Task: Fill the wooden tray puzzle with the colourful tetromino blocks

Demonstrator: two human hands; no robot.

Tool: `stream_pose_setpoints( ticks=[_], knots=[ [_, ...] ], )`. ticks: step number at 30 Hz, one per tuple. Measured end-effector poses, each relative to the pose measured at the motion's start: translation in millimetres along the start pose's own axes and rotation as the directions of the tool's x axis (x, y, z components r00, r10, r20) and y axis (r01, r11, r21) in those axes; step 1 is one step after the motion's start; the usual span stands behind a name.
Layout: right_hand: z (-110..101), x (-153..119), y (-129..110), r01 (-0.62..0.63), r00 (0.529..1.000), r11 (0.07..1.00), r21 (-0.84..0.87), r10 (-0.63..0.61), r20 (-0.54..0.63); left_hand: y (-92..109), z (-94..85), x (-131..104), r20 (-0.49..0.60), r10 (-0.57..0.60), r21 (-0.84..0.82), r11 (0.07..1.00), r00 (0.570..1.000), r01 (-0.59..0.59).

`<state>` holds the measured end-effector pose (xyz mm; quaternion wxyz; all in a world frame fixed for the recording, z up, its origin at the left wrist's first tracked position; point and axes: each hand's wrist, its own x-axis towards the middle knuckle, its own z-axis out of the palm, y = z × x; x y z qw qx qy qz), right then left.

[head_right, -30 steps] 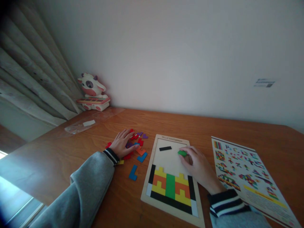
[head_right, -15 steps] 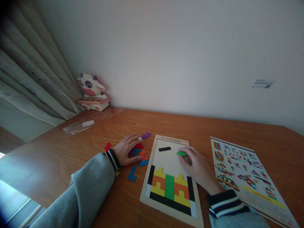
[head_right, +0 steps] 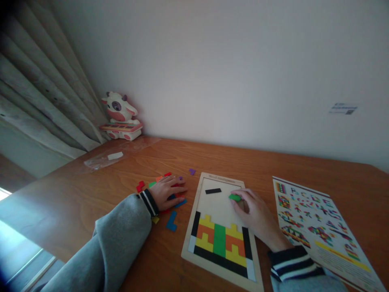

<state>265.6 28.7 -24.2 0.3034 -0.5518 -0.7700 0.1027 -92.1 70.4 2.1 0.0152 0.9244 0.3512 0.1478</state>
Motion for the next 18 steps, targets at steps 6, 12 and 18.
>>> stream_pose_setpoints(
  ticks=[6, 12, 18],
  knots=[
    [1, 1, 2, 0.017, 1.0, 1.0, -0.004, -0.017, -0.003, -4, -2.2, 12, -0.066, -0.037, -0.064, 0.997, 0.997, 0.032],
    [3, -1, 8, 0.019, 1.0, 1.0, -0.007, -0.019, -0.004, -5, 13.0, 33, 0.074, -0.111, -0.058, 0.992, 0.991, 0.116],
    [4, -2, 12, -0.001, 1.0, 1.0, -0.014, 0.001, 0.019, -6, -7.7, 21, -0.007, -0.052, -0.047, 0.998, 0.999, 0.051]
  ],
)
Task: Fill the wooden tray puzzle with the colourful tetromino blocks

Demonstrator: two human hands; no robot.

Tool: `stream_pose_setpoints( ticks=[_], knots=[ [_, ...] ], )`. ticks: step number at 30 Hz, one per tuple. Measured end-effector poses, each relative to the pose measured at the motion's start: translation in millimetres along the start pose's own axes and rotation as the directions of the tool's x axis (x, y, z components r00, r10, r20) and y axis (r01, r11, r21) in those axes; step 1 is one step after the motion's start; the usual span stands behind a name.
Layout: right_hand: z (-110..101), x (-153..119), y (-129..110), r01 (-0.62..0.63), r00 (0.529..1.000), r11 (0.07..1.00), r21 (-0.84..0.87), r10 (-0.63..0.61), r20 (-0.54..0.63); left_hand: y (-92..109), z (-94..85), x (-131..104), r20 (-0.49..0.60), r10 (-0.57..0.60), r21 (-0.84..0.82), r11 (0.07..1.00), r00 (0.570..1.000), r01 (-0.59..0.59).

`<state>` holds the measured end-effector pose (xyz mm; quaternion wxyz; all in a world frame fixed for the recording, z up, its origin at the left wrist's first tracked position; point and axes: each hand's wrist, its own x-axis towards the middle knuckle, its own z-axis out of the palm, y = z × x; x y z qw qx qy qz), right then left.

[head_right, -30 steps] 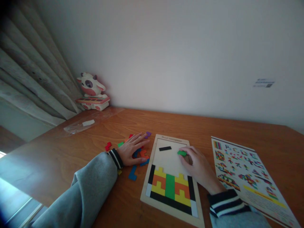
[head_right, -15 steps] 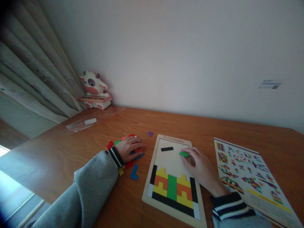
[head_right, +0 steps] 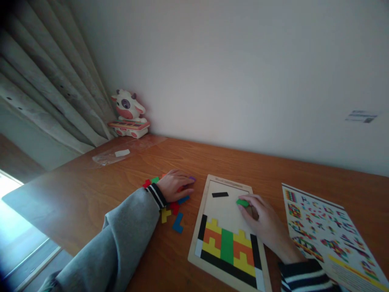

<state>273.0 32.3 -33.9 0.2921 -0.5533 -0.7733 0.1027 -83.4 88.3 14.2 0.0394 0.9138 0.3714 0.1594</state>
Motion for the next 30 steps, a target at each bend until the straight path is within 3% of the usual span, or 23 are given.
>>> stream_pose_setpoints(
  ticks=[4, 6, 10, 13, 17, 21, 25, 28, 30],
  knots=[
    [0, 0, 0, 0.01, 1.0, 1.0, -0.008, -0.01, -0.006, -9, -21.8, -29, -0.038, 0.033, -0.027, 0.999, 0.999, -0.034],
    [0, 0, 0, 0.022, 1.0, 1.0, -0.006, -0.022, -0.017, -19, -27.7, -52, -0.09, -0.058, 0.005, 0.998, 0.994, 0.059],
    [0, 1, 0, 0.028, 0.999, 1.0, 0.003, -0.028, -0.016, -39, -24.7, -99, -0.052, -0.307, 0.063, 0.949, 0.95, 0.31],
    [0, 2, 0, 0.03, 1.0, 1.0, -0.004, -0.03, -0.004, -45, -14.1, -116, 0.01, -0.295, 0.091, 0.952, 0.955, 0.293],
    [0, 2, -1, 0.032, 0.999, 0.999, -0.003, -0.032, -0.012, -35, -3.7, -106, 0.025, -0.204, 0.041, 0.978, 0.979, 0.203],
    [-1, 3, -4, 0.037, 0.999, 0.999, -0.006, -0.037, -0.023, -26, -6.5, -82, -0.036, -0.114, -0.085, 0.99, 0.993, 0.11],
    [-2, 3, -6, 0.051, 0.998, 0.999, 0.004, -0.051, -0.042, -37, -10.2, -55, -0.152, -0.192, -0.198, 0.967, 0.97, 0.161],
    [-2, 3, -7, 0.049, 0.998, 0.999, 0.002, -0.049, -0.034, -52, -7.4, -38, -0.151, -0.264, -0.284, 0.935, 0.953, 0.214],
    [-2, 3, -7, 0.053, 0.998, 0.999, -0.003, -0.053, -0.024, -58, -4.0, -31, -0.158, -0.234, -0.28, 0.942, 0.959, 0.184]
  ],
)
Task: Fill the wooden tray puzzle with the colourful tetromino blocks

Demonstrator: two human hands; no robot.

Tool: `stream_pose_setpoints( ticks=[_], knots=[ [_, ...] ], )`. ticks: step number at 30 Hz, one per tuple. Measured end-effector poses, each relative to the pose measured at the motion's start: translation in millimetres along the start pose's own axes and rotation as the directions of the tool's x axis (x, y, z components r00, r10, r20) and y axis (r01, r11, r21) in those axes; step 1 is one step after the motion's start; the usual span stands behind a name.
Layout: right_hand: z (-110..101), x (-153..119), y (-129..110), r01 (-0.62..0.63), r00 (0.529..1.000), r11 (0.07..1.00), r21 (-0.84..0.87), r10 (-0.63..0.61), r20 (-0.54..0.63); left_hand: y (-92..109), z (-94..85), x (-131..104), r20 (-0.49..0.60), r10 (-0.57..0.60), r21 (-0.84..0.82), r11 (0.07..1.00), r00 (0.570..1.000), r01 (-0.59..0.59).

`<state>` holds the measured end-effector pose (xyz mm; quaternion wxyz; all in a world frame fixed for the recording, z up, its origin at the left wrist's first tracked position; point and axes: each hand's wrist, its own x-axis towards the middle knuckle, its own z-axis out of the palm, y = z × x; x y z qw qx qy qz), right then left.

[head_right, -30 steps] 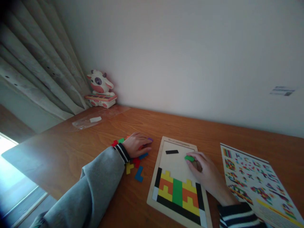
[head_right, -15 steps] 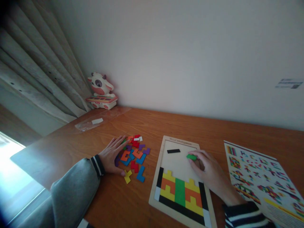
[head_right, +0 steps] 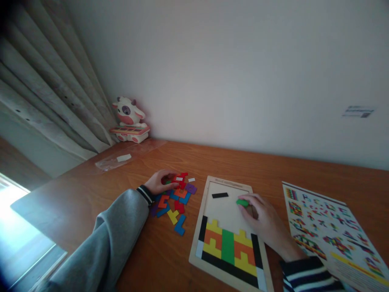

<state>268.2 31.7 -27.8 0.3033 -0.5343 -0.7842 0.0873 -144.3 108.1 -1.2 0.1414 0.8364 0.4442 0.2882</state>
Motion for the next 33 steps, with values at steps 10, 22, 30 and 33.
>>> stream_pose_setpoints(
  ticks=[10, 22, 30, 33],
  knots=[
    [-4, -2, -6, 0.002, 0.998, 0.999, -0.043, -0.005, -0.06, 2, 7.1, -8, 0.024, 0.156, 0.091, 0.983, 0.987, -0.158],
    [-6, 0, -11, -0.09, 0.99, 0.996, -0.029, 0.086, -0.112, 19, 15.4, -2, 0.019, 0.31, 0.13, 0.942, 0.951, -0.31],
    [-7, 0, -14, -0.069, 0.991, 0.997, -0.023, 0.066, -0.115, 22, 16.3, -3, 0.105, 0.318, 0.122, 0.936, 0.942, -0.329],
    [-7, -1, -13, -0.063, 0.992, 0.997, -0.033, 0.059, -0.109, 26, 14.4, -4, 0.108, 0.298, 0.122, 0.943, 0.948, -0.31]
  ],
)
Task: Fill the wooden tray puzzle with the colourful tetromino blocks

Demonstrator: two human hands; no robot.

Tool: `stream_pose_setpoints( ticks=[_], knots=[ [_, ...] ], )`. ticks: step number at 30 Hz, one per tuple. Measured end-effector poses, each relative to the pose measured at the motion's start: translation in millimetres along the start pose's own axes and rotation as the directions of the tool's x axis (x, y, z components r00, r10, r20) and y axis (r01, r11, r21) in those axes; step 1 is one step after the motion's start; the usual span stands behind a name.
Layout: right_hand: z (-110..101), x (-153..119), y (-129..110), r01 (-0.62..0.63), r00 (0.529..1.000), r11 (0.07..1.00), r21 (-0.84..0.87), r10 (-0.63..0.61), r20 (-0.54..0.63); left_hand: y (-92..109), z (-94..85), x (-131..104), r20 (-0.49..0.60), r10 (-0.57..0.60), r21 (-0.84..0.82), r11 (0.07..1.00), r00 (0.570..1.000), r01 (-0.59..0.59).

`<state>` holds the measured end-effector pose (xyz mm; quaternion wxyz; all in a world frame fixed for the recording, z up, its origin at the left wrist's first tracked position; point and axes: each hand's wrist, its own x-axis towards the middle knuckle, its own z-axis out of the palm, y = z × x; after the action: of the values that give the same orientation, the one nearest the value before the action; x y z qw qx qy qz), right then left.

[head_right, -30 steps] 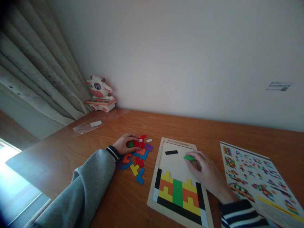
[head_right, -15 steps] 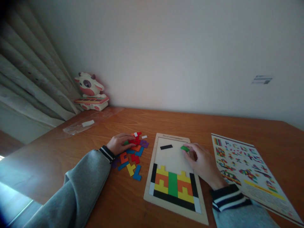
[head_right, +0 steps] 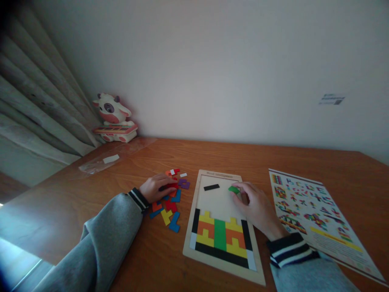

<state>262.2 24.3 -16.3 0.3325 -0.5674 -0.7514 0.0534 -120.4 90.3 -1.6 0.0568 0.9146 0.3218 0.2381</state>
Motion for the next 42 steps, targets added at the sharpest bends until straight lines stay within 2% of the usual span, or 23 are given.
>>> stream_pose_setpoints(
  ticks=[5, 8, 14, 18, 25, 28, 35, 42],
  knots=[
    [1, 0, 1, -0.001, 1.0, 1.0, 0.002, 0.001, 0.002, 1, 1.8, 0, -0.034, -0.042, -0.025, 0.999, 0.999, 0.041],
    [1, 0, 0, -0.003, 1.0, 1.0, 0.003, 0.003, -0.006, -1, 4.2, 0, -0.054, -0.028, -0.063, 0.998, 0.998, 0.025],
    [1, 0, -2, -0.014, 1.0, 1.0, 0.01, 0.014, 0.014, -6, 8.4, -2, 0.035, -0.01, -0.102, 0.995, 0.999, 0.014],
    [2, -1, -1, -0.019, 1.0, 1.0, 0.001, 0.019, 0.015, -6, 10.3, 0, 0.029, 0.025, -0.086, 0.996, 0.999, -0.023],
    [3, 0, 1, 0.0, 1.0, 1.0, 0.0, 0.0, -0.007, 0, -10.2, -2, -0.028, -0.004, -0.081, 0.997, 1.0, 0.001],
    [3, 0, 1, -0.003, 1.0, 1.0, 0.001, 0.003, 0.004, -2, -16.7, -6, -0.015, 0.03, -0.078, 0.996, 0.999, -0.031],
    [2, -1, -1, -0.014, 1.0, 1.0, 0.001, 0.014, 0.009, 2, -10.8, -7, 0.04, 0.187, -0.113, 0.977, 0.982, -0.181],
    [2, -1, 0, -0.012, 1.0, 1.0, -0.001, 0.012, 0.007, 12, -15.3, -5, 0.08, 0.115, 0.011, 0.993, 0.99, -0.116]
  ],
)
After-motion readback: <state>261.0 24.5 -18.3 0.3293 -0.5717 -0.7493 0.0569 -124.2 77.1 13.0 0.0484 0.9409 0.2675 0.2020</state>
